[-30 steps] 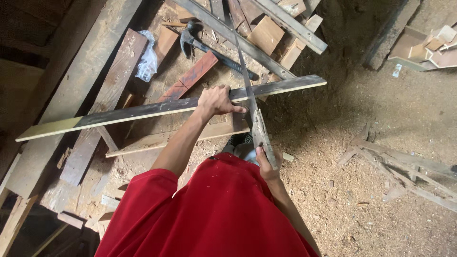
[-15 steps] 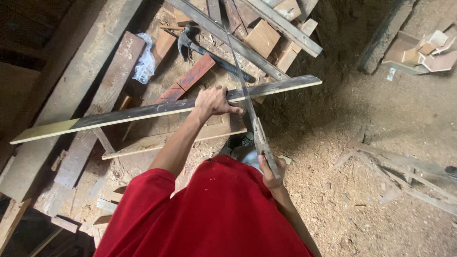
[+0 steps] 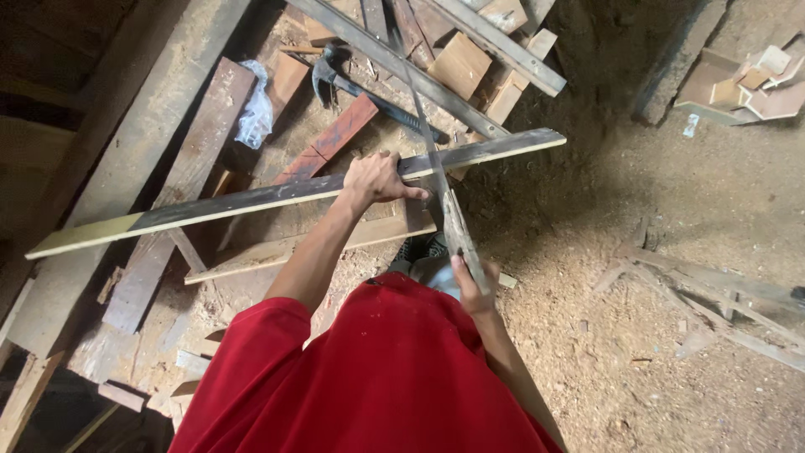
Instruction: The person uses a hammer to drive nails into a long wooden plank, then uses a hand saw to cut the plank. The person repositions the plank and continues sawing through it.
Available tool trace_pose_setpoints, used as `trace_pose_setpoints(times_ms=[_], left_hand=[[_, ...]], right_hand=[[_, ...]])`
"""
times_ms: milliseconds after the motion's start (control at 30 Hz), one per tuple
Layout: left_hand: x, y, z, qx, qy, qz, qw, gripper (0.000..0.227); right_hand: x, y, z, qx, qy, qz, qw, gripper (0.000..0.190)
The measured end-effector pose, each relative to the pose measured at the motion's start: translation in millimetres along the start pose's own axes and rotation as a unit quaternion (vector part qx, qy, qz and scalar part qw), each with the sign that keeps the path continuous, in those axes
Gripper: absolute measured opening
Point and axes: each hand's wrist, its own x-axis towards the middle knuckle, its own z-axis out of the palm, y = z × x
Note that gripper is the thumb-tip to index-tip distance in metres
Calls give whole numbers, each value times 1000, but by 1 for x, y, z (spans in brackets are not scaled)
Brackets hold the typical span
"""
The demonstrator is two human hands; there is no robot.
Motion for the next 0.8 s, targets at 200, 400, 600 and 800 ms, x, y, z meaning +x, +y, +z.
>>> trace_pose_setpoints(times_ms=[200, 400, 600, 800], left_hand=[[-1, 3, -3, -8, 8, 7, 1000, 114], [-2, 2, -4, -6, 10, 0, 1000, 112], [4, 1, -2, 0, -39, -7, 999, 117], [10, -3, 10, -13, 11, 5, 1000, 105]], right_hand=[[24, -33, -10, 179, -19, 312, 933, 36], [33, -40, -12, 177, -17, 331, 927, 34], [35, -23, -3, 160, -18, 280, 946, 30], [25, -27, -17, 120, -38, 271, 954, 30]])
